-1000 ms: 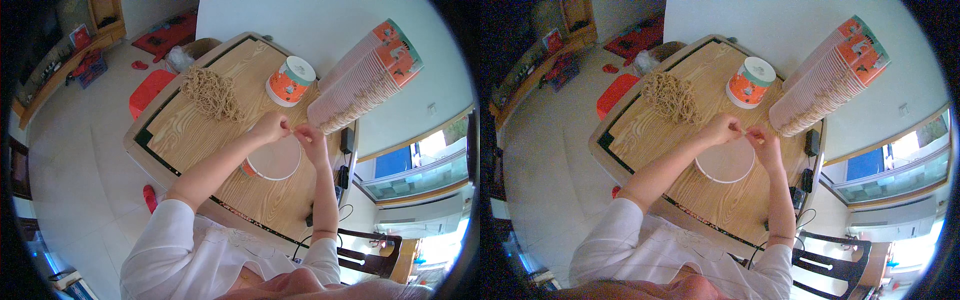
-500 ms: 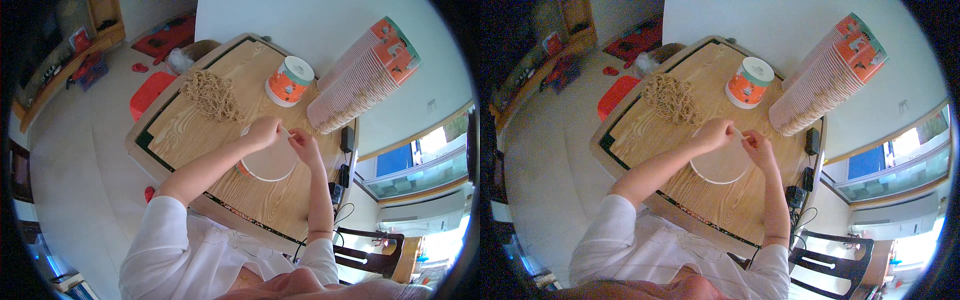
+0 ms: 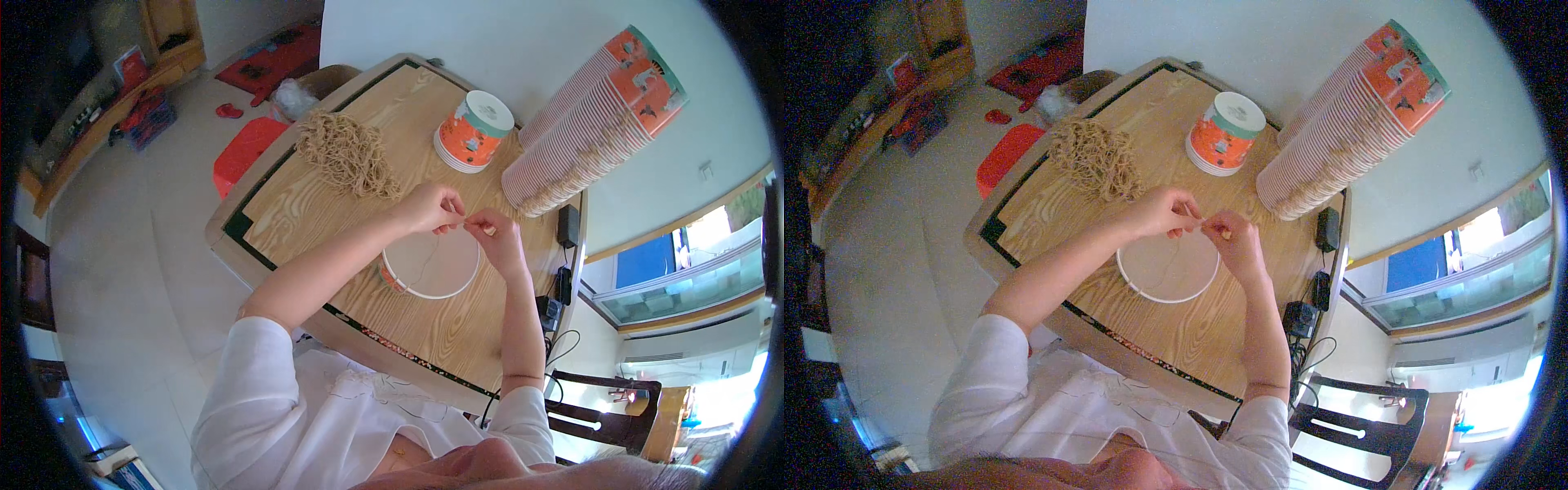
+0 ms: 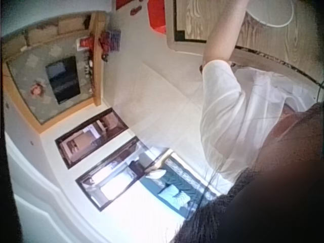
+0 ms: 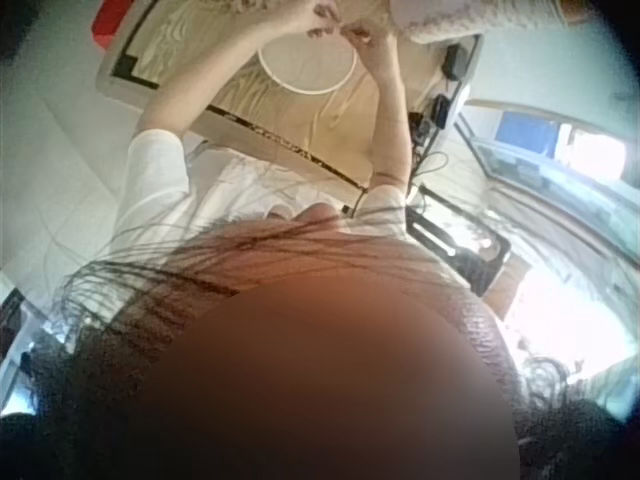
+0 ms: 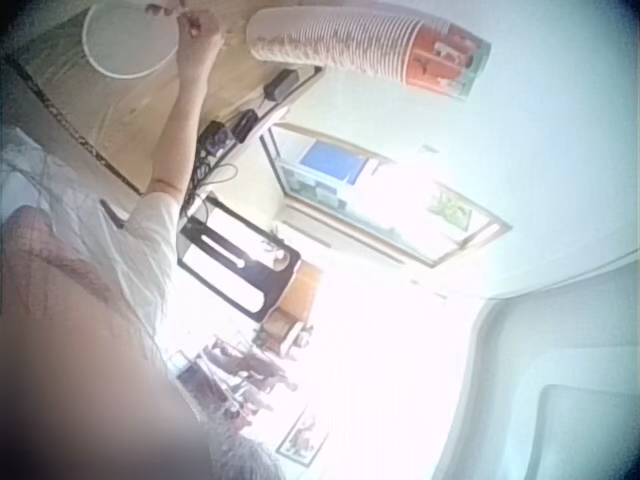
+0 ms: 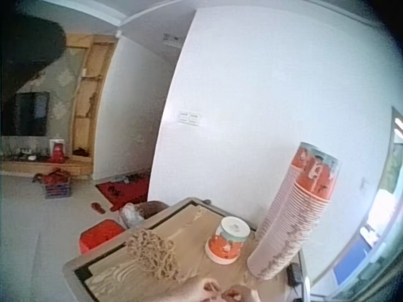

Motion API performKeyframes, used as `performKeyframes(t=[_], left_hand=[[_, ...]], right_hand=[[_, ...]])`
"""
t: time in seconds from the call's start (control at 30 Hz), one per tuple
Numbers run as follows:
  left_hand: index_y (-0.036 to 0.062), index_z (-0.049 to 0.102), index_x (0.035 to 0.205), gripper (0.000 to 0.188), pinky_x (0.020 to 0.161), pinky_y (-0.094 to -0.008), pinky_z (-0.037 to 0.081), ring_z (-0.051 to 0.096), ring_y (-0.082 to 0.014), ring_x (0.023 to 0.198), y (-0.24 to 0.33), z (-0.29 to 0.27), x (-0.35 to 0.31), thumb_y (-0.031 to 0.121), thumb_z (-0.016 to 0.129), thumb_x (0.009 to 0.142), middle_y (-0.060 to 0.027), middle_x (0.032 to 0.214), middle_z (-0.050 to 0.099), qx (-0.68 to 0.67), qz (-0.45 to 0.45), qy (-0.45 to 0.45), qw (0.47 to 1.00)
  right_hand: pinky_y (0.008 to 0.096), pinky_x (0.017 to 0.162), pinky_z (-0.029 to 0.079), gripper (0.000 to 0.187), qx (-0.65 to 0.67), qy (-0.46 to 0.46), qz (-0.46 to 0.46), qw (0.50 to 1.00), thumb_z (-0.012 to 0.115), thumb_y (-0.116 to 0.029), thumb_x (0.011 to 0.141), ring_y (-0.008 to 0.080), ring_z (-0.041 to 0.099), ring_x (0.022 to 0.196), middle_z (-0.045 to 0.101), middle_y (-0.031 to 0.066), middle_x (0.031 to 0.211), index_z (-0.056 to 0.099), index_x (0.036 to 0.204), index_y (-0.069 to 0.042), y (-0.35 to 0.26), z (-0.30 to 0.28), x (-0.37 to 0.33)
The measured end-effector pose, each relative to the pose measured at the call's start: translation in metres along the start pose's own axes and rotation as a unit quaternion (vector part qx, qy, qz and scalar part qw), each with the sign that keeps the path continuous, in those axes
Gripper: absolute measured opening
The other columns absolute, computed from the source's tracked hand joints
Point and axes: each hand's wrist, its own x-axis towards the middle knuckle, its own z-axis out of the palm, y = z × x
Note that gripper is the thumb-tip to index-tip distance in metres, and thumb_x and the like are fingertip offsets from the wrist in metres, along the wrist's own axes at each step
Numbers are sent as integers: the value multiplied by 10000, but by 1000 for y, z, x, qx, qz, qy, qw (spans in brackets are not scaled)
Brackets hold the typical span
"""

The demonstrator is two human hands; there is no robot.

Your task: Securing rubber bands around the rims of paper bowls.

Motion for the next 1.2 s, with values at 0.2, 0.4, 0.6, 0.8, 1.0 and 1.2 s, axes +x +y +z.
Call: performKeyframes(t=[0.2, 0.4, 0.6, 0.8, 1.0, 1.2], left_hand=[[19, 635, 699, 143, 596, -348, 499, 634, -230, 621, -13, 3, 3, 153, 654, 745, -130, 681, 643, 305, 136, 85, 939], [26, 650, 678, 83, 672, -432, 501, 635, -342, 704, -20, 10, 10, 89, 599, 695, -186, 700, 632, 334, 101, 106, 931], [49, 665, 711, 85, 681, -436, 501, 640, -331, 734, -19, 14, 6, 105, 602, 696, -170, 759, 651, 333, 79, 93, 935], [47, 663, 719, 96, 687, -437, 503, 640, -336, 745, -17, 18, 8, 120, 606, 693, -169, 756, 650, 349, 50, 99, 931], [11, 654, 730, 122, 691, -448, 503, 637, -356, 763, -18, 19, 10, 117, 606, 695, -217, 750, 633, 342, 96, 112, 928], [-1, 653, 768, 145, 694, -448, 513, 640, -365, 775, -15, 20, 8, 123, 619, 700, -227, 785, 638, 375, 62, 126, 916]], right_hand=[[285, 667, 492, 102, -5, 56, 15, 998, 650, -80, 801, 153, 631, 746, 652, 89, 793, 644, 877, -12, 24, 0, 7], [264, 689, 490, 120, 19, -3, 41, 999, 604, -52, 827, 125, 620, 756, 655, 65, 823, 636, 938, -19, 55, 8, 9], [252, 699, 489, 123, 77, -31, 48, 995, 572, -20, 837, 106, 606, 767, 653, 59, 828, 624, 947, -3, 60, 12, 9], [254, 703, 489, 124, 80, -35, 47, 995, 562, -26, 848, 105, 604, 770, 654, 60, 827, 618, 955, -1, 59, 12, 10], [257, 715, 490, 134, 78, -44, 36, 995, 565, -26, 843, 112, 606, 782, 656, 67, 835, 615, 965, 0, 62, 12, 10], [257, 727, 493, 149, 91, -54, 43, 994, 564, -20, 840, 117, 609, 794, 661, 66, 853, 616, 977, -1, 55, 11, 10]])
